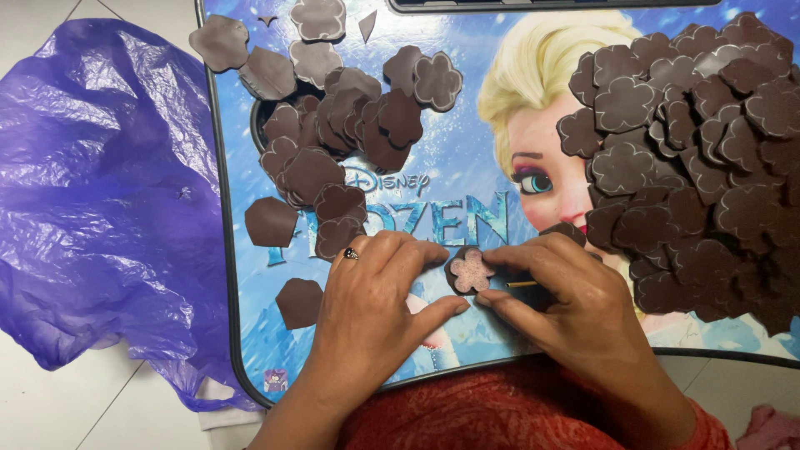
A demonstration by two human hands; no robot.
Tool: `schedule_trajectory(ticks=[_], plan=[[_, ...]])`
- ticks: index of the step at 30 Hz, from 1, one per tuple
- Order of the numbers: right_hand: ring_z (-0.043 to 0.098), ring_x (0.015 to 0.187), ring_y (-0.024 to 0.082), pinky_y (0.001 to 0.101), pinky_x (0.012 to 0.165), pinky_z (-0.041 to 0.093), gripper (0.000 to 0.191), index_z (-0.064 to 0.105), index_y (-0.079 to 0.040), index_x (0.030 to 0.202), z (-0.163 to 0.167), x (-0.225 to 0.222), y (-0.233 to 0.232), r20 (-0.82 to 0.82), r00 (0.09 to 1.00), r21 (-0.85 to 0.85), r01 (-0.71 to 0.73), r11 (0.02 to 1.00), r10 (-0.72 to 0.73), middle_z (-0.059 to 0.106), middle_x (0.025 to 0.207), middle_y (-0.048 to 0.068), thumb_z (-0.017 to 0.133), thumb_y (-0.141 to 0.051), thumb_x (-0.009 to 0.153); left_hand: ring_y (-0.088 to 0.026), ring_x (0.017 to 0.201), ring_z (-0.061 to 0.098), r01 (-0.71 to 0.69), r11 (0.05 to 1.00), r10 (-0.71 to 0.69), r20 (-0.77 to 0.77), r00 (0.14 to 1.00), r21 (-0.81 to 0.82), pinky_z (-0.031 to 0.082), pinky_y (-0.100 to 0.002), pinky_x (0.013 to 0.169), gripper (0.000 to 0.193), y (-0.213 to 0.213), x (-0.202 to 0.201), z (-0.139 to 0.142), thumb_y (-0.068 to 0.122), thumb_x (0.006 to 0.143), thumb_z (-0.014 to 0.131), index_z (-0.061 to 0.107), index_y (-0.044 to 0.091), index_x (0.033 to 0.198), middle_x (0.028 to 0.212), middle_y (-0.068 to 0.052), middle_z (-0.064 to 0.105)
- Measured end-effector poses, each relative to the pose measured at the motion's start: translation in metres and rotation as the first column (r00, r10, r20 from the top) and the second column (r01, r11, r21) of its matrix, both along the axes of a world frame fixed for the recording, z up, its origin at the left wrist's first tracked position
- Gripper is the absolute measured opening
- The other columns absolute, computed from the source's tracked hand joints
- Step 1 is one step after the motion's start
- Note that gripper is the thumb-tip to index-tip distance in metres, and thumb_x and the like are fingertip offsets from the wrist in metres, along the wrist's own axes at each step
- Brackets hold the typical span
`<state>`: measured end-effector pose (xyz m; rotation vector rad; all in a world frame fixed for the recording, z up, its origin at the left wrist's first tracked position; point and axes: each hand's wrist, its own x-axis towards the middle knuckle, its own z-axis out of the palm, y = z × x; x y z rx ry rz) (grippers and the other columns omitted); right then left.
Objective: The person uses a small pointed tool to trace and cut a flower-shaped pattern on a dark paper cutout. They repeatedly pick up, trace, and set down the cutout on a Frozen-themed tray.
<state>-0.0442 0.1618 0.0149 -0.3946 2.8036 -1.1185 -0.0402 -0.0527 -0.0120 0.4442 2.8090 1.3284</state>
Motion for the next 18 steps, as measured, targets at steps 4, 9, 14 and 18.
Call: schedule_trajectory(ticks=[4,9,14,18], plan=[[0.071,0.083,0.019,0.0303,0.069,0.055,0.039,0.074,-0.005,0.108,-0.0025,-0.0004,-0.0009,-0.032,0.999,0.007,-0.011,1.000,0.011,0.072,0.096,0.007,0.087,-0.015,0.073,-0.028,0.091,0.061,0.016,1.000,-0.016,0.000,1.000,0.015,0.045,-0.042,0.080,0.046,-0.0015,-0.0008,-0.0008,0.031,0.070,0.089,0.071,0.009,0.106,0.098,-0.006,0.065],[0.072,0.080,0.016,0.0281,0.063,0.055,0.038,0.075,-0.006,0.108,-0.0020,0.0015,-0.0027,0.018,1.000,0.027,0.020,0.999,-0.020,0.072,0.095,0.006,0.087,-0.016,0.073,-0.028,0.093,0.062,0.047,0.998,-0.048,0.027,0.998,0.030,0.046,-0.042,0.081,0.048,-0.0048,-0.0017,-0.0005,0.031,0.069,0.089,0.071,0.009,0.108,0.099,-0.005,0.066],[0.073,0.079,0.014,0.0271,0.064,0.056,0.039,0.075,-0.006,0.109,-0.0019,0.0009,-0.0026,0.026,1.000,0.019,0.013,1.000,-0.014,0.071,0.095,0.006,0.086,-0.017,0.074,-0.028,0.094,0.063,0.044,0.999,-0.045,0.030,0.999,0.028,0.046,-0.042,0.081,0.048,-0.0044,-0.0018,0.0002,0.030,0.069,0.089,0.071,0.009,0.107,0.099,-0.005,0.066],[0.072,0.076,0.014,0.0275,0.063,0.056,0.039,0.075,-0.007,0.108,-0.0028,0.0006,-0.0027,0.020,1.000,0.028,0.010,1.000,-0.010,0.071,0.094,0.006,0.087,-0.018,0.073,-0.028,0.093,0.063,0.043,0.999,-0.044,0.032,0.999,0.026,0.046,-0.042,0.081,0.047,-0.0047,-0.0017,0.0008,0.030,0.069,0.089,0.071,0.009,0.107,0.099,-0.005,0.066]])
